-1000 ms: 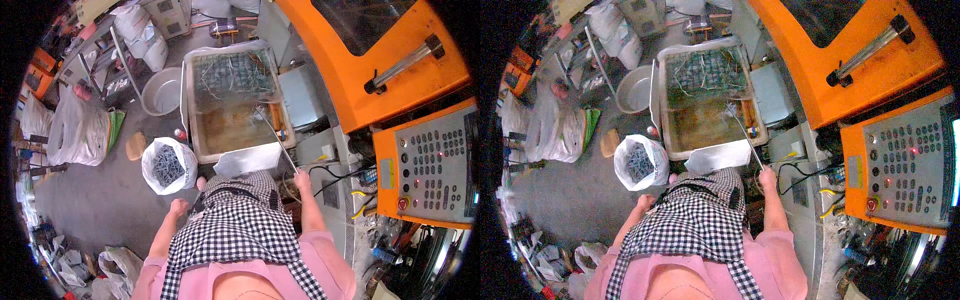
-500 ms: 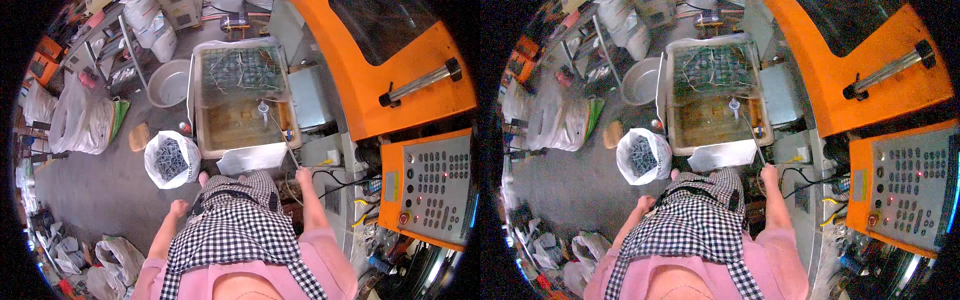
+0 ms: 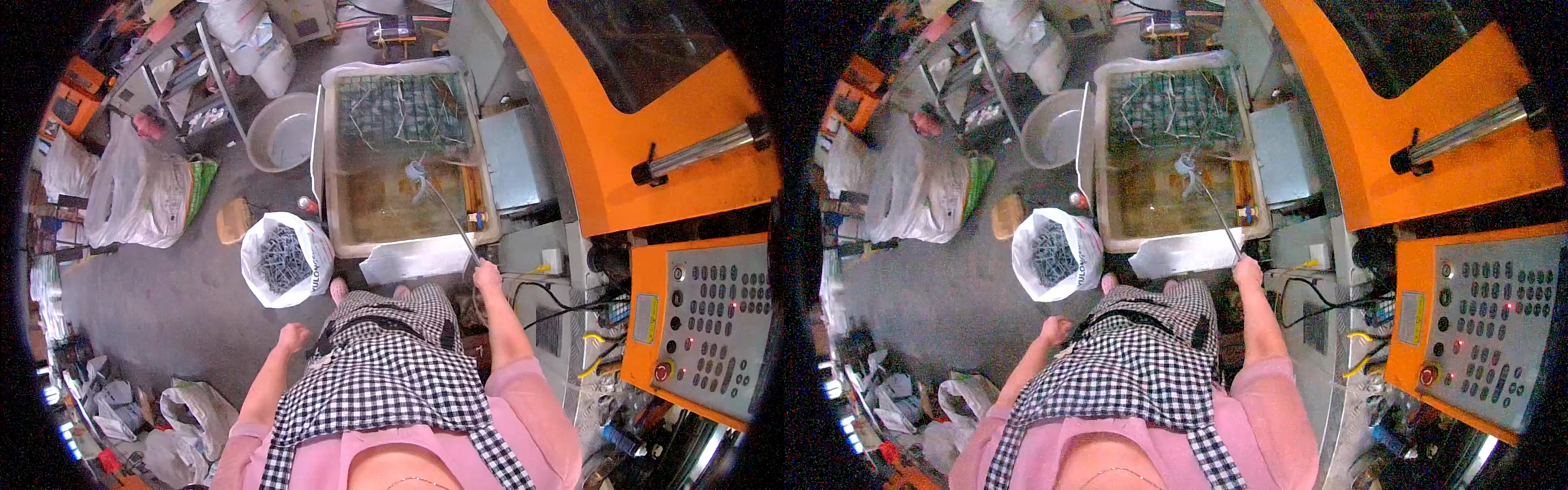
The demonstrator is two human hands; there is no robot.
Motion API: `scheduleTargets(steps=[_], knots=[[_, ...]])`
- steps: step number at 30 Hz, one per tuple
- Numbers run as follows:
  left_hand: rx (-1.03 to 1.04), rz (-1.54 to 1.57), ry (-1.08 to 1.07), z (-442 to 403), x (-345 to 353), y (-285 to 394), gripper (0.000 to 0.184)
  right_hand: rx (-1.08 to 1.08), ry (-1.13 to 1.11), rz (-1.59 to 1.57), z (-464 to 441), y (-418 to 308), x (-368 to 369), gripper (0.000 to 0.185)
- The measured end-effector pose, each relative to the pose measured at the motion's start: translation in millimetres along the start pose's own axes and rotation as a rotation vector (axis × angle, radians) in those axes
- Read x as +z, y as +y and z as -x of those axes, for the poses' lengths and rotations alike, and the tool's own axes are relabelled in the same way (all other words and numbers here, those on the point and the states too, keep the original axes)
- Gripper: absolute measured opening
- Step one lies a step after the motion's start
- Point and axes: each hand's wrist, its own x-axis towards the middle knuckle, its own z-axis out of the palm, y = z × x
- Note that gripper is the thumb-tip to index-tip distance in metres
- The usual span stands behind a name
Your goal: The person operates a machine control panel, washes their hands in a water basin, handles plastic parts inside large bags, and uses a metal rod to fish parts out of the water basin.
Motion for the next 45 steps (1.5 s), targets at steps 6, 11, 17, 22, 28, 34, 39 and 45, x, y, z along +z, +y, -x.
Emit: scheduleTargets(steps=[6,11,17,22,28,34,39,45], knots=[[0.087,0.108,0.03,-25.9,16.3,-25.3,0.024,-0.016,0.004,0.033,33.1,6.4,-22.4,0.034],[0.052,0.094,0.006,-15.1,13.2,-13.6,0.027,0.087,-0.034,-0.008,51.5,-10.9,-46.2,0.039],[0.014,0.034,0.005,-7.1,15.8,-15.7,0.028,-0.143,0.035,0.052,19.7,-19.7,-39.1,0.033],[-0.044,0.259,-0.011,-12.3,26.4,-33.2,0.025,-0.064,-0.072,0.074,-20.9,-30.1,-21.6,0.026],[-0.071,0.107,0.01,9.0,19.3,-17.5,0.023,-0.065,-0.136,0.013,-51.3,-34.6,4.3,0.024],[-0.073,0.106,-0.009,8.1,18.9,-29.9,0.024,-0.205,-0.138,-0.061,-73.8,-42.7,69.1,0.028],[-0.114,0.218,0.028,-1.0,14.4,-26.5,0.023,-0.102,-0.156,-0.309,-88.7,-68.6,115.8,0.021],[-0.042,0.168,0.127,-14.7,-3.5,-4.4,0.018,-0.076,-0.125,-0.31,-125.0,-111.7,149.6,0.022]])
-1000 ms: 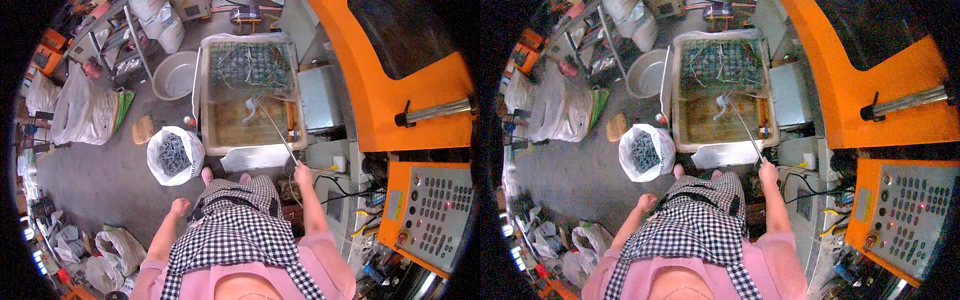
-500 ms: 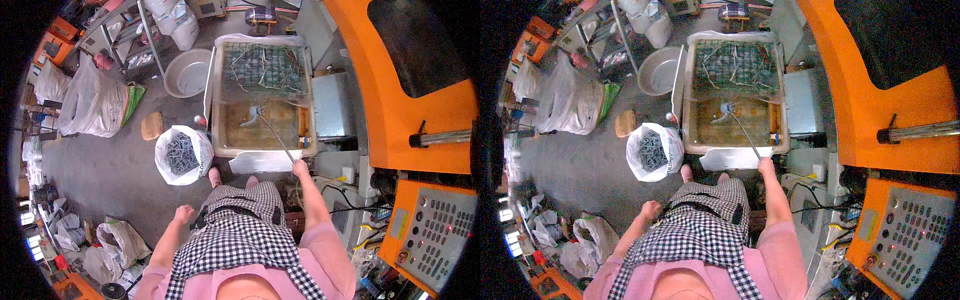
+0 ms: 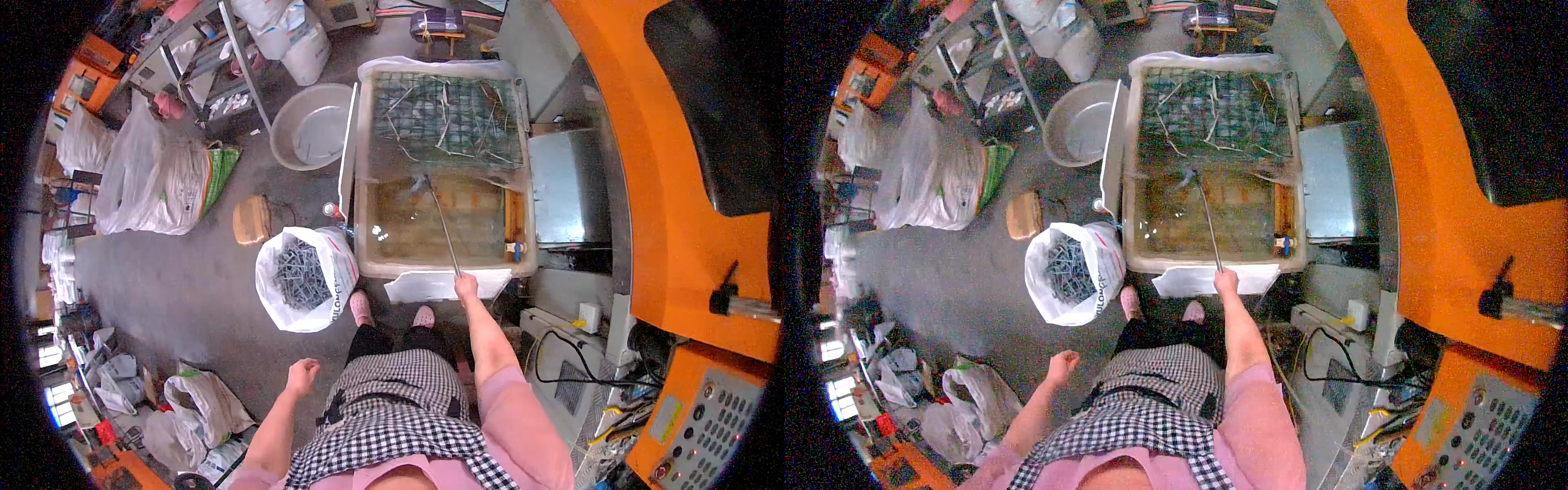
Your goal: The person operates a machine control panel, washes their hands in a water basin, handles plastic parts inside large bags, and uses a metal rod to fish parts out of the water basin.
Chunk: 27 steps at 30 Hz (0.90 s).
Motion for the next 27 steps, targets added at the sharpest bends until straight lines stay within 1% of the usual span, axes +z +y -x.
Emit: scheduleTargets(steps=[1,2,4,5,6,8,9,12,14,16,17,19,21,23,24,26,27], knots=[[-0.002,0.029,0.019,-3.8,-0.8,0.9,0.018,-0.145,0.123,0.081,-6.5,-1.2,9.4,0.02],[-0.005,0.029,0.017,-7.2,-1.4,-0.6,0.018,-0.143,0.119,0.082,-23.4,6.3,27.7,0.02],[0.0,0.011,0.025,-15.8,-2.5,-2.8,0.018,0.026,0.045,-0.332,-58.0,21.3,61.3,0.014],[-0.002,0.013,0.024,-17.7,-5.3,1.1,0.018,-0.048,0.087,-0.4,-65.9,14.8,67.3,0.01],[0.022,-0.013,0.049,-17.4,-9.7,7.1,0.018,-0.049,0.084,-0.399,-64.9,-3.3,63.0,0.01],[0.046,-0.039,0.075,-23.3,-15.8,9.3,0.018,0.188,-0.056,-0.668,-55.7,-43.2,46.3,0.01],[0.02,-0.039,0.054,-26.2,-17.1,6.5,0.018,0.25,-0.111,-0.807,-62.3,-46.2,54.4,0.011],[-0.011,-0.024,0.043,-30.5,-29.1,10.3,0.018,0.283,-0.102,-0.75,-65.9,-66.1,68.6,0.01],[-0.011,-0.004,0.05,-36.8,-31.5,9.6,0.018,0.304,-0.116,-0.797,-67.1,-63.6,76.7,0.01],[0.033,-0.044,0.065,-42.3,-35.0,-2.4,0.017,0.305,-0.132,-0.888,-73.8,-59.4,90.9,0.011],[0.028,-0.045,0.067,-43.3,-35.0,-3.3,0.017,0.323,-0.201,-1.01,-67.6,-63.9,81.2,0.011],[0.017,-0.031,0.076,-46.8,-39.4,-3.4,0.017,0.351,-0.201,-1.019,-60.3,-73.8,70.8,0.011],[0.018,-0.025,0.051,-50.6,-45.3,-1.1,0.017,0.386,-0.192,-1.029,-54.6,-67.4,72.7,0.011],[0.026,-0.018,0.031,-53.0,-51.2,1.1,0.017,0.208,-0.208,-0.9,-43.0,-57.8,77.5,0.014],[0.063,-0.029,0.061,-52.3,-53.0,3.2,0.017,0.208,-0.206,-0.9,-35.6,-52.0,82.5,0.014],[0.1,-0.039,0.09,-50.7,-55.9,0.8,0.016,0.111,-0.029,-0.69,-18.7,-46.5,91.7,0.014],[0.085,-0.062,0.085,-49.3,-56.5,-2.9,0.015,0.111,-0.028,-0.69,-17.9,-48.4,94.3,0.014]])
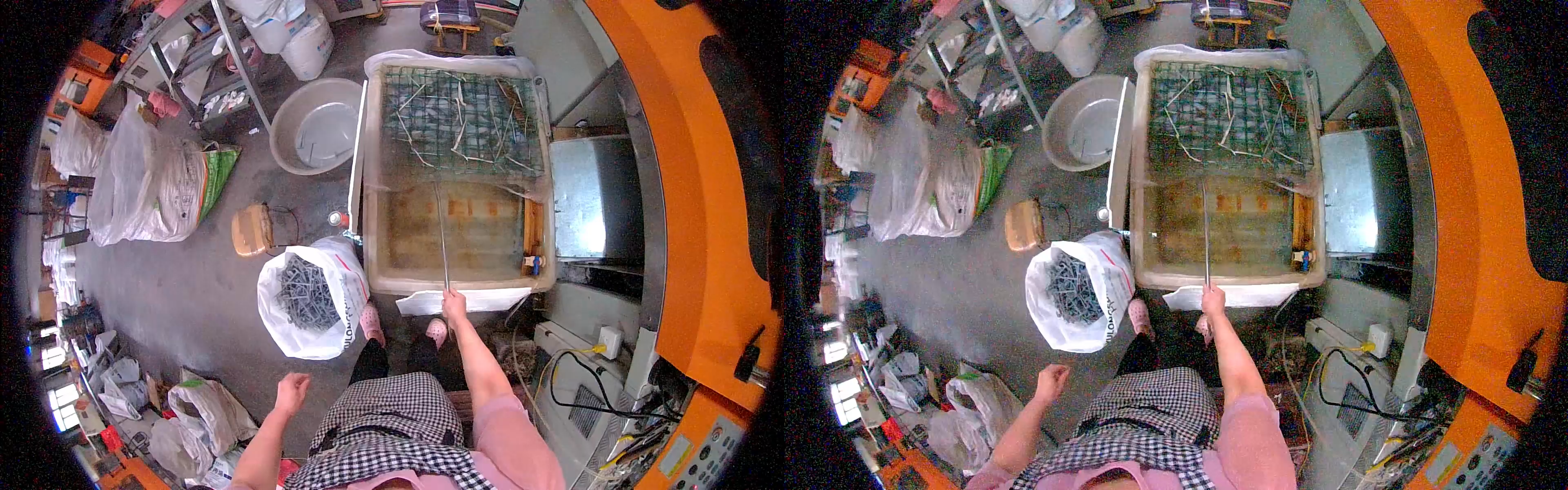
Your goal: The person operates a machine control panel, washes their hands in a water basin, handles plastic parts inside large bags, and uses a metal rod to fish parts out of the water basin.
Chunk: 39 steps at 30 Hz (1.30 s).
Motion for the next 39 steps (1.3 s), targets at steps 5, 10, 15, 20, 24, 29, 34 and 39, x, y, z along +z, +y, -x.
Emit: scheduleTargets(steps=[5,10,15,20,24,29,34,39], knots=[[-0.048,0.014,0.002,4.3,3.6,-20.3,0.013,0.155,-0.056,-0.067,-17.0,9.6,18.4,0.009],[-0.029,0.042,0.021,4.5,2.0,-24.9,0.014,0.157,-0.098,-0.227,-39.4,-35.5,47.2,0.009],[-0.032,0.056,0.017,7.1,6.5,-34.2,0.014,0.192,-0.17,-0.318,-50.3,-48.0,48.6,0.011],[-0.052,0.026,0.009,12.8,2.7,-26.6,0.014,-0.073,-0.077,0.102,-53.0,1.2,37.3,0.013],[-0.047,-0.033,0.015,17.3,2.7,-27.4,0.014,-0.181,0.02,0.36,-7.9,35.1,12.6,0.017],[-0.027,0.017,0.013,22.0,14.9,-40.8,0.014,-0.254,0.076,0.412,23.6,24.4,-8.4,0.026],[-0.106,0.047,-0.055,26.0,15.3,-31.5,0.016,0.125,-0.103,-0.057,40.4,-20.6,-7.7,0.018],[-0.018,0.112,-0.122,19.2,9.1,-20.3,0.019,0.289,-0.44,-0.409,94.2,-67.2,-12.0,0.008]])
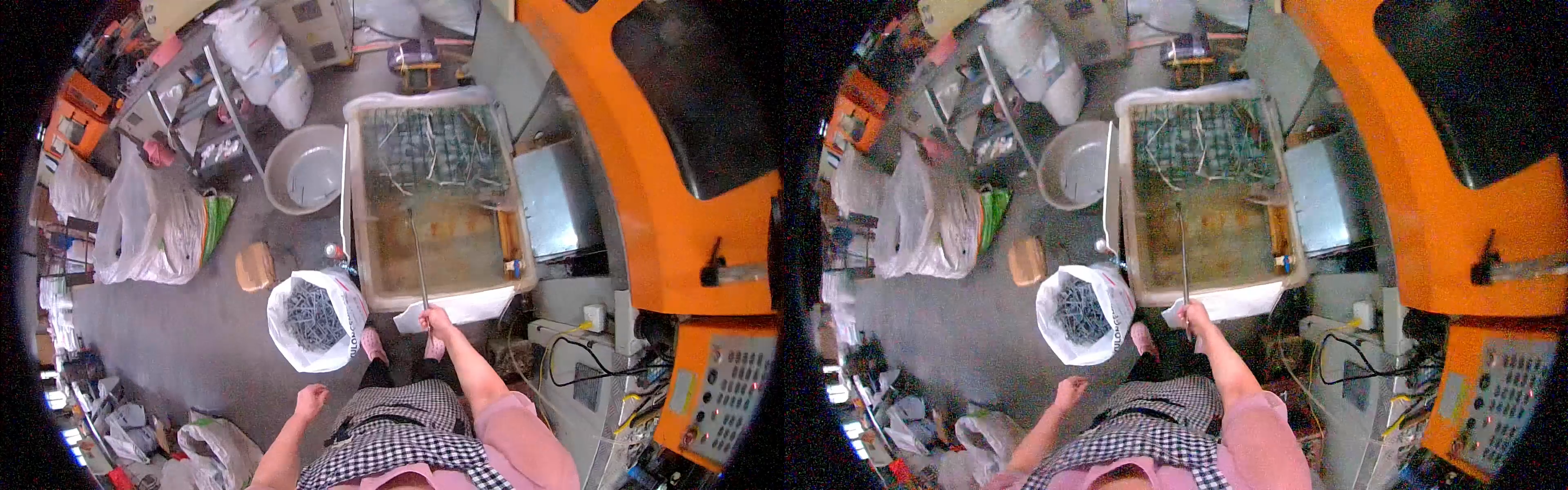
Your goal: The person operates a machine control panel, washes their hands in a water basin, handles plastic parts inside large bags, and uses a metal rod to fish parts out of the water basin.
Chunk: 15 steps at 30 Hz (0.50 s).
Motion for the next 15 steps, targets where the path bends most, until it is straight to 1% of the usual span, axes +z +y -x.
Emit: scheduleTargets(steps=[2,3,4,6,7,8,10,12,13,14,15], knots=[[0.121,-0.065,-0.018,0.9,-6.1,18.6,0.02,-0.042,0.019,-0.01,20.5,2.9,14.9,0.008],[0.155,-0.055,-0.012,6.2,-13.3,36.2,0.021,-0.059,0.038,-0.021,29.2,0.4,21.3,0.008],[0.179,-0.052,0.005,4.0,-13.9,35.8,0.021,-0.088,0.032,-0.015,38.8,-4.5,23.1,0.008],[0.202,-0.04,0.032,7.5,-19.4,39.3,0.02,-0.022,0.077,-0.067,62.6,-12.2,28.2,0.009],[0.179,-0.056,0.032,11.3,-23.1,38.1,0.022,-0.036,0.227,-0.051,70.0,-14.7,33.0,0.012],[0.191,-0.05,0.045,14.1,-24.9,32.9,0.022,-0.052,0.221,-0.044,74.9,-15.0,26.9,0.012],[0.149,-0.125,0.072,10.9,-24.7,11.3,0.027,0.099,0.042,-0.182,71.6,-12.3,1.3,0.016],[0.137,-0.153,0.125,8.6,-19.9,-26.4,0.028,0.139,0.157,-0.067,110.7,-38.2,21.8,0.018],[0.111,-0.188,0.158,6.8,-14.4,-51.4,0.029,0.231,0.118,0.029,101.6,-38.7,9.5,0.015],[0.142,-0.184,0.151,3.7,-5.7,-84.2,0.026,0.219,0.113,0.045,97.5,-39.9,-2.8,0.015],[0.17,-0.178,0.144,1.2,4.2,-117.8,0.024,-0.098,-0.036,0.896,95.9,-42.7,-13.8,0.014]])
